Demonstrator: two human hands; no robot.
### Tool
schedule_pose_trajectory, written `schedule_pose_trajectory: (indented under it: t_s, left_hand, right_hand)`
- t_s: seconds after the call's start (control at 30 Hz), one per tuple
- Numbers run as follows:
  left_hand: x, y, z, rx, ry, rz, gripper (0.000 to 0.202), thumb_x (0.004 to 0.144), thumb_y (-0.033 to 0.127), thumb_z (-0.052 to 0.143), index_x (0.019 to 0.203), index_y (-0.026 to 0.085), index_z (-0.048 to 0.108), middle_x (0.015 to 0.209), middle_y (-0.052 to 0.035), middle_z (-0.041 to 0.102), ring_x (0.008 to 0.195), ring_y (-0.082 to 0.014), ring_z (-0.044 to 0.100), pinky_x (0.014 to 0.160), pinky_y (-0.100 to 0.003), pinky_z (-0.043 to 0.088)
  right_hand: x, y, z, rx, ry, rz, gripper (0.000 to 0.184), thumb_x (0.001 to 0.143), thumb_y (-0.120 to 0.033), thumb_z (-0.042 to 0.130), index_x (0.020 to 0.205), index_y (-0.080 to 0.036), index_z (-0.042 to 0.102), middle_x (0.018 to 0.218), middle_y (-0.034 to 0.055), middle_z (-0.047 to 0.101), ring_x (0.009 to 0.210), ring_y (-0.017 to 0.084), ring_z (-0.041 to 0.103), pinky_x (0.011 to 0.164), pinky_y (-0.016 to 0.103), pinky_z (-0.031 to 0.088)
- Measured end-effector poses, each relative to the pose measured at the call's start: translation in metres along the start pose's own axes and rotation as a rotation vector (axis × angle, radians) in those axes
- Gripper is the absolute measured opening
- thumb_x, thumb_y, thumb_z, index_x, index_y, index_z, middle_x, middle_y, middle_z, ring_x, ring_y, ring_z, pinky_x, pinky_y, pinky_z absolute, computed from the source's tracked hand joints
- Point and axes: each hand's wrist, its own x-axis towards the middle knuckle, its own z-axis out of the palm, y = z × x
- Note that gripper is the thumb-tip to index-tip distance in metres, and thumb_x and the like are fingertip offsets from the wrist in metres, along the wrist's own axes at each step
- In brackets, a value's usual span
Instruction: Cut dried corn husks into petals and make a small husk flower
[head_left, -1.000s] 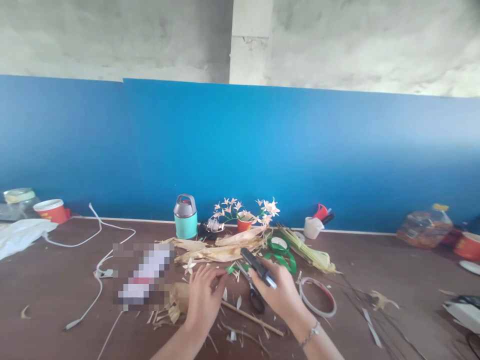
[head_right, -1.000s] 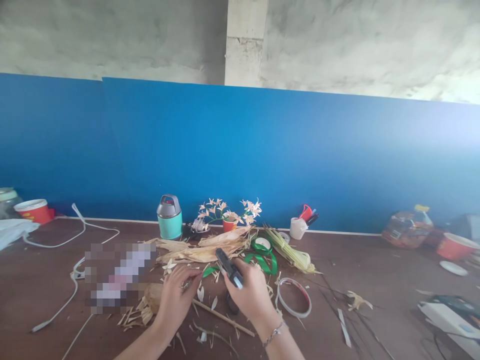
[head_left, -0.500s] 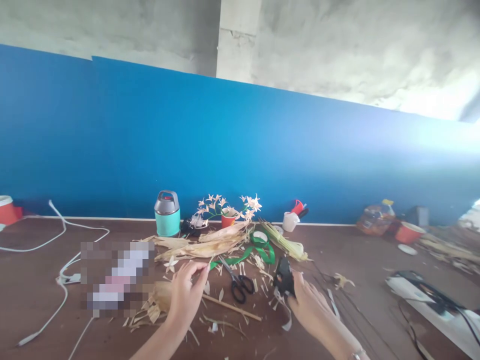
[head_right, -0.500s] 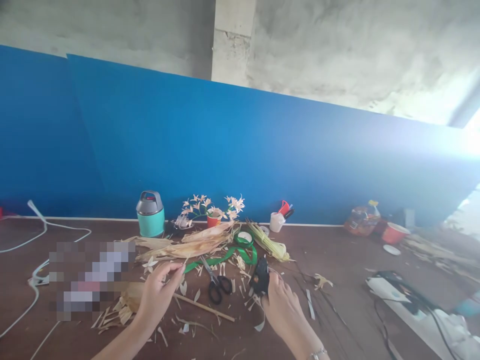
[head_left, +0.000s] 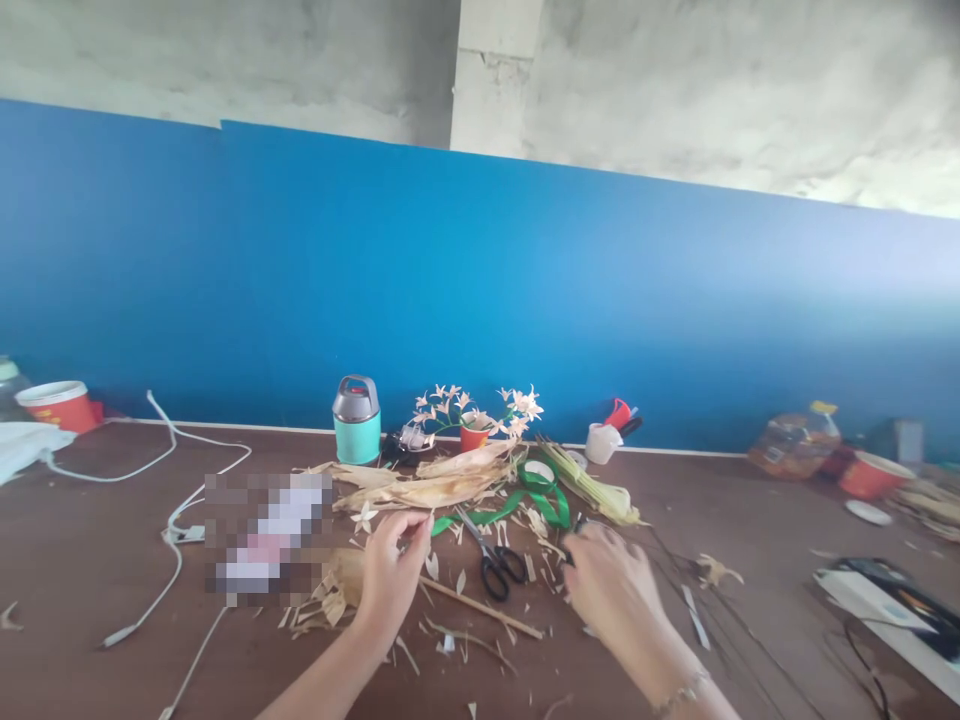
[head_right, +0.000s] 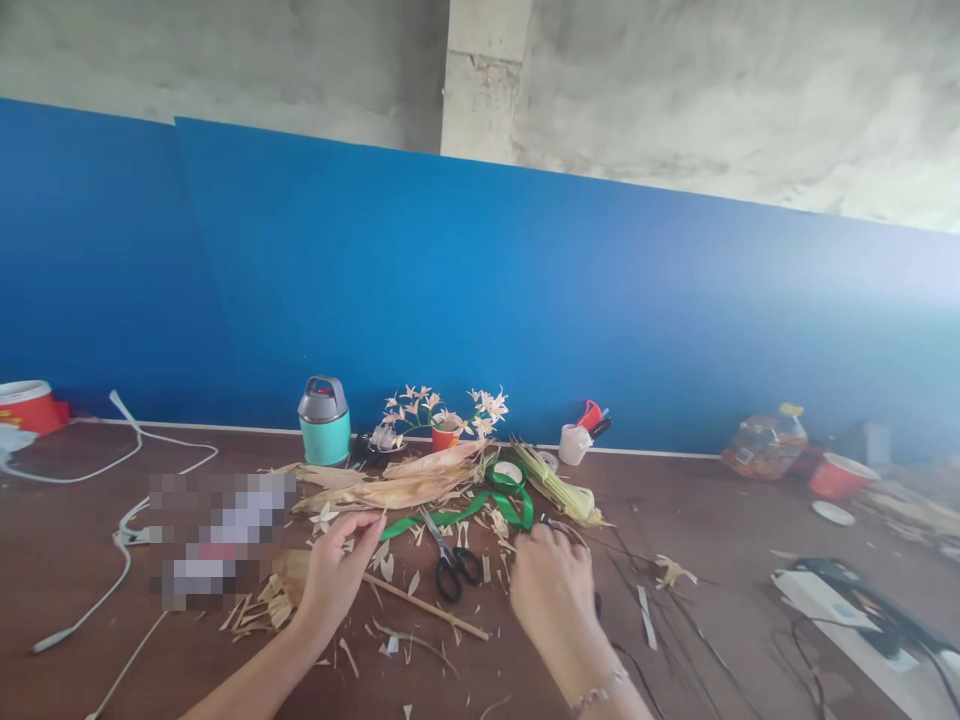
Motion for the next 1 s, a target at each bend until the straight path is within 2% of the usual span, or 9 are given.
schedule_pose_trajectory:
  t_s: [0.07, 0.13, 0.23, 0.33, 0.4, 0.53, 0.7, 0.8, 1.0]
  left_hand:
    - [0.0, 0.0, 0.0, -0.003, 0.002, -0.006, 0.023, 0.079, 0.036, 0.053, 0.074, 0.019, 0.066, 0.074, -0.0044, 0.07, 0.07, -0.0201, 0.063, 0.068, -0.03, 0.05]
    - [-0.001, 0.002, 0.0, -0.005, -0.006, -0.006, 0.023, 0.08, 0.036, 0.053, 0.074, 0.019, 0.066, 0.075, -0.0044, 0.07, 0.072, -0.0202, 0.064, 0.068, -0.03, 0.049]
    - [-0.002, 0.005, 0.0, -0.004, -0.021, -0.005, 0.025, 0.08, 0.038, 0.051, 0.073, 0.019, 0.065, 0.075, -0.0049, 0.069, 0.073, -0.0205, 0.063, 0.067, -0.03, 0.049]
    - [-0.003, 0.007, 0.0, -0.002, -0.034, -0.017, 0.025, 0.08, 0.039, 0.05, 0.073, 0.019, 0.065, 0.074, -0.0047, 0.069, 0.071, -0.0199, 0.062, 0.067, -0.03, 0.049]
    - [-0.003, 0.008, 0.0, -0.016, -0.045, -0.038, 0.026, 0.08, 0.039, 0.05, 0.073, 0.019, 0.065, 0.074, -0.0045, 0.069, 0.07, -0.0196, 0.062, 0.066, -0.029, 0.048]
    - [-0.004, 0.01, 0.001, -0.086, -0.075, -0.103, 0.026, 0.078, 0.04, 0.052, 0.074, 0.018, 0.065, 0.07, -0.0041, 0.068, 0.066, -0.019, 0.061, 0.061, -0.027, 0.046]
    - [-0.007, 0.019, 0.003, -0.165, -0.203, -0.252, 0.026, 0.076, 0.039, 0.053, 0.068, 0.017, 0.064, 0.057, 0.0005, 0.06, 0.052, -0.0137, 0.05, 0.051, -0.023, 0.037]
    - [-0.009, 0.023, 0.005, -0.182, -0.24, -0.286, 0.024, 0.074, 0.035, 0.054, 0.063, 0.016, 0.062, 0.055, 0.0015, 0.056, 0.052, -0.0126, 0.046, 0.052, -0.022, 0.034]
    - [-0.012, 0.023, 0.009, -0.246, -0.3, -0.31, 0.021, 0.071, 0.031, 0.054, 0.057, 0.015, 0.058, 0.054, 0.002, 0.052, 0.056, -0.0132, 0.044, 0.054, -0.023, 0.033]
  right_hand:
    - [0.006, -0.03, 0.003, 0.198, -0.025, -0.2, 0.019, 0.077, -0.014, 0.049, 0.076, -0.021, 0.066, 0.087, 0.0079, 0.064, 0.09, 0.024, 0.056, 0.076, 0.033, 0.035]
    - [0.011, -0.056, 0.016, 0.356, -0.067, -0.329, 0.015, 0.075, -0.019, 0.053, 0.081, -0.02, 0.066, 0.091, 0.0072, 0.063, 0.092, 0.023, 0.055, 0.079, 0.032, 0.035]
    - [0.015, -0.077, 0.042, 0.473, -0.061, -0.342, 0.018, 0.071, -0.018, 0.057, 0.088, -0.018, 0.065, 0.096, 0.0073, 0.06, 0.094, 0.023, 0.052, 0.079, 0.031, 0.037]
    - [0.015, -0.078, 0.06, 0.525, -0.011, -0.303, 0.016, 0.068, -0.012, 0.058, 0.082, -0.018, 0.063, 0.092, 0.0062, 0.059, 0.093, 0.021, 0.051, 0.079, 0.029, 0.037]
    - [0.016, -0.075, 0.064, 0.557, -0.008, -0.297, 0.012, 0.067, -0.011, 0.058, 0.075, -0.018, 0.063, 0.088, 0.0052, 0.059, 0.091, 0.021, 0.052, 0.079, 0.029, 0.037]
    - [0.018, -0.072, 0.057, 0.729, 0.048, -0.316, 0.012, 0.069, -0.01, 0.058, 0.064, -0.019, 0.064, 0.077, 0.0024, 0.061, 0.081, 0.019, 0.055, 0.074, 0.027, 0.039]
    - [0.017, -0.072, 0.044, 1.088, 0.228, -0.261, 0.013, 0.08, -0.018, 0.052, 0.074, -0.019, 0.063, 0.076, 0.0033, 0.065, 0.074, 0.017, 0.059, 0.068, 0.025, 0.044]
    - [0.013, -0.074, 0.042, 1.132, 0.319, -0.24, 0.011, 0.081, -0.021, 0.052, 0.076, -0.019, 0.062, 0.076, 0.0036, 0.065, 0.071, 0.017, 0.059, 0.066, 0.025, 0.045]
    - [0.009, -0.078, 0.045, 1.142, 0.395, -0.268, 0.01, 0.081, -0.02, 0.053, 0.075, -0.02, 0.06, 0.075, 0.0034, 0.064, 0.072, 0.018, 0.06, 0.067, 0.025, 0.046]
